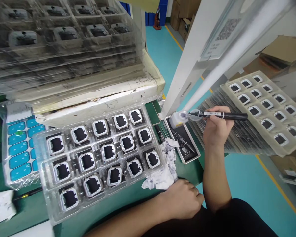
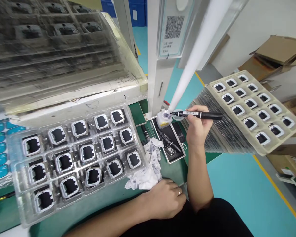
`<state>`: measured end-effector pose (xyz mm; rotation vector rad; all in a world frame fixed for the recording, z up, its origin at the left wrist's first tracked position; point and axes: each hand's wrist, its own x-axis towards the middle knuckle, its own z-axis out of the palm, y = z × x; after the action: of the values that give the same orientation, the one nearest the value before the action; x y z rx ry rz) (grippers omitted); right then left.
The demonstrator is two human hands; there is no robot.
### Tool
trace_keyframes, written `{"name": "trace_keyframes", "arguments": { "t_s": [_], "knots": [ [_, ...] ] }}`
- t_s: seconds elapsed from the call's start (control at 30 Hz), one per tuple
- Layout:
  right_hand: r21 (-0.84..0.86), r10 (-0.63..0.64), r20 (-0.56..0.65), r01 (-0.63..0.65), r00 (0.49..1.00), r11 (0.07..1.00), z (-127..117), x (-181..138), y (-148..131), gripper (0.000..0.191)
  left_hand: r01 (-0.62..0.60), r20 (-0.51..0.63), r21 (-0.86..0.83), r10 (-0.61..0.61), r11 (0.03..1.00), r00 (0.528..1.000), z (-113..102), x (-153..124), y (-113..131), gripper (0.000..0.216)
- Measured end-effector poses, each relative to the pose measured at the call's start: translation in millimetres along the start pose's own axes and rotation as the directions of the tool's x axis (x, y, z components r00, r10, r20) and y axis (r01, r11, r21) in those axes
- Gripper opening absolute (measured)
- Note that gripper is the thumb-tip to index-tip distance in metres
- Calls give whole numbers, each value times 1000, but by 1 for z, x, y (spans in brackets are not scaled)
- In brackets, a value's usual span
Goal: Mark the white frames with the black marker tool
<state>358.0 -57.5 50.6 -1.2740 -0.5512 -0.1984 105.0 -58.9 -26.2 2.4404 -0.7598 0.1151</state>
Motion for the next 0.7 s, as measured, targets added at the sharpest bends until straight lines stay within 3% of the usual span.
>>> {"name": "trace_keyframes", "arguments": {
  "t_s": [0.2,0.4,0.7],
  "knots": [
    [-23,-40,91,42,995,999,-5,-1,5,20,6,6,-15,-6,1000,1000,-3,0,0,19],
    [-86,-160,263,188,951,978,-8,-4,6,20,9,-9,-25,-9,1000,1000,-4,0,0,21],
    [-135,-158,304,207,940,969,-9,-5,5,19,8,-70,-21,-10,1000,997,1,-1,-1,21]
  ]
}}
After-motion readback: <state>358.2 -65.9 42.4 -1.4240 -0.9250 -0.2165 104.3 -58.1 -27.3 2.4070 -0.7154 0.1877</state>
